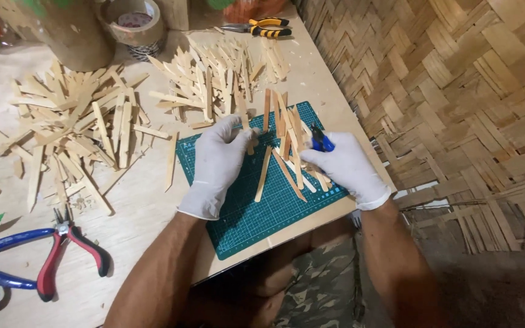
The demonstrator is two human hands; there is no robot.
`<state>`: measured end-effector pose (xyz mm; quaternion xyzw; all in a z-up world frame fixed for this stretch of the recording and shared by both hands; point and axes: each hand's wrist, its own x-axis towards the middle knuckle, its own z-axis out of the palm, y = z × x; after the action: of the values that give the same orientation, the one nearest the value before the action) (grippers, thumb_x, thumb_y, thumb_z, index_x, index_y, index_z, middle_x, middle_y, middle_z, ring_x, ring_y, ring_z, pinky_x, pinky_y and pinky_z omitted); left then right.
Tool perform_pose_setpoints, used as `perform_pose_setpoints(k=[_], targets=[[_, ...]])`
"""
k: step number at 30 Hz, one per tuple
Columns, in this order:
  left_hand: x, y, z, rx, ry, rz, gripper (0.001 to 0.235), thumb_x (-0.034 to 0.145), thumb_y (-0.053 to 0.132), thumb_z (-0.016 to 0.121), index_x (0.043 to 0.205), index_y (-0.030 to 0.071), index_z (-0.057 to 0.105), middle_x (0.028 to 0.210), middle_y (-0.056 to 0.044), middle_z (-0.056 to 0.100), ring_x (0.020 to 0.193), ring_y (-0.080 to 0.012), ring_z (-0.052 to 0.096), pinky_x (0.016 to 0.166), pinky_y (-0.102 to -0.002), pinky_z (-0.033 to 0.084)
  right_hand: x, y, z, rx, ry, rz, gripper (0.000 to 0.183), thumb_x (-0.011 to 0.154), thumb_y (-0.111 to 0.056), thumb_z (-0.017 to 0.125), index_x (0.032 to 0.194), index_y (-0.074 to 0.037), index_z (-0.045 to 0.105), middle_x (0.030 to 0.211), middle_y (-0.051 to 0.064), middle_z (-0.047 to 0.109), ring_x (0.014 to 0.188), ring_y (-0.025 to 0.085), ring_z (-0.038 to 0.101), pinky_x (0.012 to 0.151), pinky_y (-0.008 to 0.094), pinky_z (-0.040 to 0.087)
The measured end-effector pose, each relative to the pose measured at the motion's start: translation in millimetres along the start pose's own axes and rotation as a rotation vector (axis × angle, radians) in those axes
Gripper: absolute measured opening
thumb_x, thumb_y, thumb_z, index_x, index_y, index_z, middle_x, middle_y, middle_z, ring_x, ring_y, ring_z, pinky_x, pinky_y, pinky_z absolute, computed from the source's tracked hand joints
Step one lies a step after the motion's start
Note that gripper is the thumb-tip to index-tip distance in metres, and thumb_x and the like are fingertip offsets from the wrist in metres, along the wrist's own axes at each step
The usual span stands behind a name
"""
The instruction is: The person is using a small hand-held cutter to trim the ends of thin bamboo sticks over a green cutting mat.
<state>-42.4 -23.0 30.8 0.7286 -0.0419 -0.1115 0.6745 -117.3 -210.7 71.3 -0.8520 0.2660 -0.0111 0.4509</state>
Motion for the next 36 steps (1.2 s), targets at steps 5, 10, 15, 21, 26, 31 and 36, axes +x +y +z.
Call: perform_pose_setpoints(k=[5, 10, 15, 21, 26, 31, 36], targets=[[11, -11, -1, 0.029, 0.029, -0.004, 0.007, 0.091, 0.013, 0.069, 0.087, 0.012, 0.075, 0.075, -0.003, 0.078, 0.069, -0.0104, 0.067, 0.066, -0.024, 0.052, 13, -23, 24, -0.028, -0.088, -0.140, 0.020, 0.077, -0.013, 0.083, 0.065, -0.011, 0.068, 0.050, -0.002, 0.057, 0.046, 0.008, 0.052, 0.048, 0.018, 0.039], [14, -12, -5, 0.074, 0.095, 0.005, 0.012, 0.091, 0.012, 0.066, 0.081, 0.014, 0.071, 0.068, -0.001, 0.074, 0.064, -0.0100, 0.064, 0.060, -0.021, 0.049, 27, -29, 8, -0.257, -0.068, -0.095, 0.023, 0.086, -0.020, 0.079, 0.067, -0.015, 0.066, 0.054, -0.002, 0.059, 0.048, 0.013, 0.055, 0.053, 0.023, 0.040], [10, -8, -1, 0.055, 0.082, -0.018, 0.010, 0.091, 0.011, 0.066, 0.084, 0.012, 0.073, 0.075, -0.004, 0.077, 0.070, -0.0094, 0.071, 0.061, -0.020, 0.052, 38, -13, -25, -0.480, -0.029, -0.039, 0.026, 0.078, -0.024, 0.079, 0.062, -0.011, 0.063, 0.053, 0.002, 0.053, 0.054, 0.020, 0.056, 0.058, 0.031, 0.040], [8, -10, 2, 0.065, 0.040, -0.027, 0.011, 0.093, 0.007, 0.065, 0.092, 0.008, 0.076, 0.086, -0.009, 0.079, 0.078, -0.0125, 0.073, 0.062, -0.020, 0.055, 38, 11, -12, -0.522, -0.097, -0.003, 0.030, 0.083, -0.030, 0.075, 0.060, -0.015, 0.065, 0.053, -0.001, 0.056, 0.055, 0.022, 0.060, 0.062, 0.033, 0.044], [9, -14, 3, 0.070, 0.035, -0.018, 0.010, 0.094, 0.007, 0.066, 0.096, 0.006, 0.076, 0.090, -0.011, 0.079, 0.081, -0.0149, 0.075, 0.063, -0.022, 0.058, 27, 3, -5, -0.645, -0.101, 0.012, 0.032, 0.076, -0.045, 0.079, 0.064, -0.018, 0.068, 0.057, 0.002, 0.059, 0.066, 0.028, 0.068, 0.067, 0.038, 0.049], [8, -11, 3, 0.062, 0.017, -0.030, 0.013, 0.095, 0.008, 0.064, 0.102, 0.005, 0.075, 0.095, -0.011, 0.077, 0.087, -0.0156, 0.074, 0.070, -0.023, 0.060, 18, -2, 0, -0.655, -0.096, 0.023, 0.036, 0.081, -0.051, 0.077, 0.070, -0.017, 0.070, 0.064, 0.003, 0.062, 0.077, 0.030, 0.070, 0.076, 0.041, 0.050], [8, -11, 2, 0.074, 0.019, -0.033, 0.013, 0.096, 0.009, 0.064, 0.102, 0.006, 0.076, 0.096, -0.011, 0.077, 0.087, -0.0159, 0.074, 0.070, -0.023, 0.060, 50, 14, 10, -0.687, 0.002, -0.015, 0.030, 0.086, -0.040, 0.068, 0.064, -0.020, 0.067, 0.058, 0.002, 0.060, 0.068, 0.028, 0.068, 0.070, 0.040, 0.049]])
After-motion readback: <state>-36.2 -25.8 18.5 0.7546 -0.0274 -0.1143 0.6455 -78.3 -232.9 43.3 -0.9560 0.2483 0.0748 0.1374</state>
